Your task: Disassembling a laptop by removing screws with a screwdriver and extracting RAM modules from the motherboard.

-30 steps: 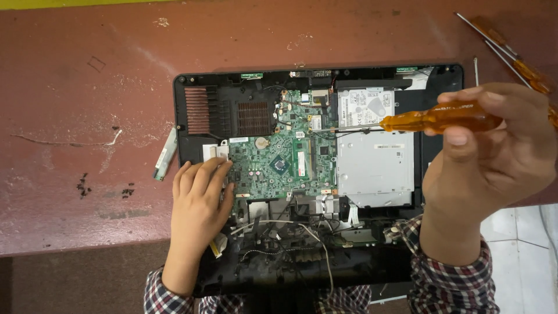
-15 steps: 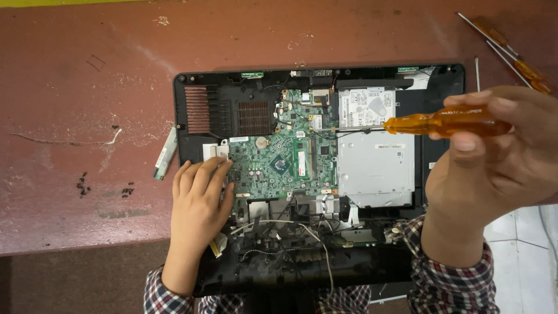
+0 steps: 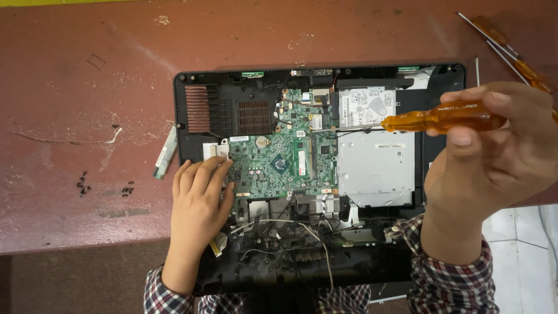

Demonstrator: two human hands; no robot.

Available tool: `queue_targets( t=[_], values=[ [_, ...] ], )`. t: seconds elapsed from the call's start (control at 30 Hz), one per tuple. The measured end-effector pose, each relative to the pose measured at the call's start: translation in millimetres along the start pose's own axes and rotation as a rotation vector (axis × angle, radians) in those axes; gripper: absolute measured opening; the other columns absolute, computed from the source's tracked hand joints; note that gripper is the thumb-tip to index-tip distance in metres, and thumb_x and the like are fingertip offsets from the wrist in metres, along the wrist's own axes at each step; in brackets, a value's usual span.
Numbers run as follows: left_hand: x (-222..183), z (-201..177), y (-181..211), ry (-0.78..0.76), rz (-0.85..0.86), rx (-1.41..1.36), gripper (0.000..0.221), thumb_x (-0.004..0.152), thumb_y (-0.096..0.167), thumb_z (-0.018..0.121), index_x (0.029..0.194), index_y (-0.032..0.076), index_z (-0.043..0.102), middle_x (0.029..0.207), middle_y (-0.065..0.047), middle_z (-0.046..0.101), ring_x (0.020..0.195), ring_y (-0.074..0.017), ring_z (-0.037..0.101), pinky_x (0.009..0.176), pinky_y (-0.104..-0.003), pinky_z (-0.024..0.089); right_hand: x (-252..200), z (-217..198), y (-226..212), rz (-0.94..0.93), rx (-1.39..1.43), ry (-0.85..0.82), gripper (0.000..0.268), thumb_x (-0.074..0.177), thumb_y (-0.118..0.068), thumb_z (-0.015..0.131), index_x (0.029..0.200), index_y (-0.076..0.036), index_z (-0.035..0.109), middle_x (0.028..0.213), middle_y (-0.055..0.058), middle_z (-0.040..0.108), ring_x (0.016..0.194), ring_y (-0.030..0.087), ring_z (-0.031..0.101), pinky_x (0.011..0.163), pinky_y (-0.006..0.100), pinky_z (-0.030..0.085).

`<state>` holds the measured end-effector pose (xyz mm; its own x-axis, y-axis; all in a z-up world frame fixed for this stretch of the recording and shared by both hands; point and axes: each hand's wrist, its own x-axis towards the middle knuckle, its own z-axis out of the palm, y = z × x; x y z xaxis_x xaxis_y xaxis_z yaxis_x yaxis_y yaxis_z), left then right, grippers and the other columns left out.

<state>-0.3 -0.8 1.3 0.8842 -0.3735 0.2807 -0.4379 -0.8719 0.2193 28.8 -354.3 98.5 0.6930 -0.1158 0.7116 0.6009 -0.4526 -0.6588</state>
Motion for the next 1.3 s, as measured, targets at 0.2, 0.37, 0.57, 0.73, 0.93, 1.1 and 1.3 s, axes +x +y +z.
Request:
queue_targets(
  t=[0.2,0.37,0.57,0.73,0.93,1.1,1.3],
  values=[
    [0,1,-1,0.01,0.005,0.002,0.034,0.1,0.019,0.064,0.132,0.009,0.065,0.134,-0.006,0.061,0.121,-0.028,0.055,0.116,-0.052,0.04,2,2,2,-0.018,-0.02,0.036,0.026,0.114,-0.014,0.062,0.132,0.001,0.051,0.128,0.019,0.049,0.11,0.034,0.061,0.1,0.047,0.067],
    [0,1,-1,-0.002,0.001,0.003,0.035,0.1,0.02,0.064,0.133,0.01,0.065,0.135,-0.005,0.06,0.121,-0.0281,0.055,0.115,-0.052,0.04,3,1,6,-0.06,-0.027,0.031,0.023,0.113,-0.008,0.061,0.133,0.0,0.051,0.128,0.02,0.049,0.108,0.037,0.061,0.097,0.047,0.065],
    [0,2,-1,-0.004,0.003,0.006,0.035,0.099,0.02,0.064,0.133,0.01,0.065,0.135,-0.005,0.06,0.121,-0.0282,0.055,0.115,-0.052,0.04,4,6,3,-0.045,-0.019,0.027,0.024,0.113,-0.013,0.062,0.132,-0.001,0.052,0.125,0.022,0.05,0.102,0.037,0.065,0.086,0.043,0.065],
    [0,1,-2,-0.004,0.007,-0.002,0.035,0.1,0.02,0.064,0.133,0.009,0.065,0.136,-0.006,0.06,0.121,-0.0287,0.055,0.115,-0.052,0.04,2,8,8,-0.058,-0.009,0.02,0.026,0.111,-0.016,0.064,0.131,-0.003,0.053,0.123,0.021,0.05,0.1,0.036,0.066,0.085,0.043,0.065],
    [0,2,-3,-0.017,0.001,-0.015,0.035,0.1,0.02,0.062,0.133,0.009,0.064,0.135,-0.006,0.06,0.122,-0.0284,0.054,0.116,-0.052,0.039,2,16,15,-0.225,0.086,0.035,0.019,0.106,-0.018,0.064,0.113,-0.001,0.061,0.116,0.011,0.062,0.101,0.031,0.067,0.076,0.041,0.071],
    [1,3,-3,-0.011,0.003,-0.035,0.035,0.1,0.02,0.063,0.133,0.008,0.064,0.135,-0.006,0.06,0.122,-0.0284,0.054,0.116,-0.052,0.039,-1,15,-3,-0.211,0.023,-0.181,0.009,0.113,-0.011,0.05,0.114,-0.003,0.053,0.108,0.028,0.064,0.095,0.038,0.075,0.088,0.046,0.071],
    [1,3,-3,-0.019,-0.007,-0.051,0.034,0.099,0.019,0.063,0.132,0.009,0.064,0.135,-0.006,0.06,0.122,-0.0285,0.055,0.116,-0.052,0.038,2,25,5,-0.317,0.078,-0.111,0.012,0.113,-0.009,0.05,0.116,0.001,0.053,0.112,0.024,0.062,0.097,0.034,0.075,0.081,0.037,0.072]
  ],
)
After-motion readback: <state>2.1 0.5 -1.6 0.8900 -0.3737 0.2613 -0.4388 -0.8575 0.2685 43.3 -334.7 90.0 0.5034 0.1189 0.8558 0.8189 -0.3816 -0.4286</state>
